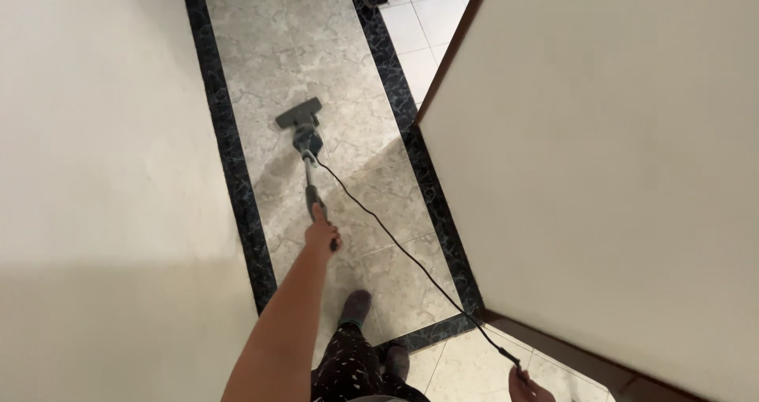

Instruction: Vacuuming the tiled floor of a house using a stick vacuum.

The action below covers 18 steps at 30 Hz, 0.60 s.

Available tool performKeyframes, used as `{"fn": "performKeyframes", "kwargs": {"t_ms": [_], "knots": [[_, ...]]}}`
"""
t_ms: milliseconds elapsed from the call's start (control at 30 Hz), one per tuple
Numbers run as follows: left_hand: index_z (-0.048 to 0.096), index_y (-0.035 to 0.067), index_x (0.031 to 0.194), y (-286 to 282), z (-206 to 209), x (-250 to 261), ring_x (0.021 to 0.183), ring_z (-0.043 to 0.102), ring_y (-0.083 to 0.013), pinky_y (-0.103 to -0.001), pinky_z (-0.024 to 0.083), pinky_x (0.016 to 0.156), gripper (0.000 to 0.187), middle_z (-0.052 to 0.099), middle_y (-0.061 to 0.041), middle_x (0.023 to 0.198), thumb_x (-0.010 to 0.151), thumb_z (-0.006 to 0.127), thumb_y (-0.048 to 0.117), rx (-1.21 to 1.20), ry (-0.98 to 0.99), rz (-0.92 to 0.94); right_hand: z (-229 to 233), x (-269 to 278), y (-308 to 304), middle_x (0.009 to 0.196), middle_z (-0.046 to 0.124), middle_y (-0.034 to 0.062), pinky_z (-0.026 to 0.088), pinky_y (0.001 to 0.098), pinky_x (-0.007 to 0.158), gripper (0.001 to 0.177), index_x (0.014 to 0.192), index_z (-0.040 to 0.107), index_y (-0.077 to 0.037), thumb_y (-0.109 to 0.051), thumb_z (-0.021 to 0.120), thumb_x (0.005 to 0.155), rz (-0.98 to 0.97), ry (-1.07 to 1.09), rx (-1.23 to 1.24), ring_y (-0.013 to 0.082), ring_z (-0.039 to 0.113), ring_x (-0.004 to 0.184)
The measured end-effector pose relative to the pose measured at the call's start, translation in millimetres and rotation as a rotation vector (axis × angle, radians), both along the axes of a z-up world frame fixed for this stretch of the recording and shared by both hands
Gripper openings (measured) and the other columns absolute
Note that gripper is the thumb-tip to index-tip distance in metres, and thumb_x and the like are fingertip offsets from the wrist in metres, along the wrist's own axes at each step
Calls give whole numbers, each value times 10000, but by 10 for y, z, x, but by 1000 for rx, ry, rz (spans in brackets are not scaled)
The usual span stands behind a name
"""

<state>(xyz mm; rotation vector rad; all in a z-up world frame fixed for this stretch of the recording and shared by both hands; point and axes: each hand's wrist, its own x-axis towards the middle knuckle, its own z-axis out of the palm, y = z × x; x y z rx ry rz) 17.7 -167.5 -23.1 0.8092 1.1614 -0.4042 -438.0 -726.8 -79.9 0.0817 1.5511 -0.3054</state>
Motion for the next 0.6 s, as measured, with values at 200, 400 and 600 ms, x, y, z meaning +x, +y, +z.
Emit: {"fn": "performKeyframes", "kwargs": {"t_ms": [200, 400, 600], "knots": [[407, 137, 683, 412, 134, 126, 426, 357, -176, -345, 338, 405, 726, 401, -8, 537, 852, 566, 825, 71, 26, -72, -668, 693, -85, 894, 696, 59, 556, 440, 999, 406, 1009, 622, -12, -207, 285, 1122, 49, -26, -24, 205, 694, 914], [427, 74, 701, 418, 444, -384, 440, 351, -180, -355, 354, 415, 744, 397, -33, 548, 879, 542, 787, 117, 6, -123, -660, 743, -291, 789, 615, 3, 558, 442, 989, 379, 923, 593, -81, -172, 274, 1106, 24, -140, -44, 167, 620, 772], [498, 92, 757, 177, 470, -1609, 461, 369, -184, -369, 358, 433, 652, 427, -35, 564, 886, 550, 729, 71, -21, -145, -625, 582, -779, 857, 649, -3, 587, 441, 987, 360, 981, 629, -73, -172, 307, 1109, 54, -42, -60, 170, 661, 845]]}}
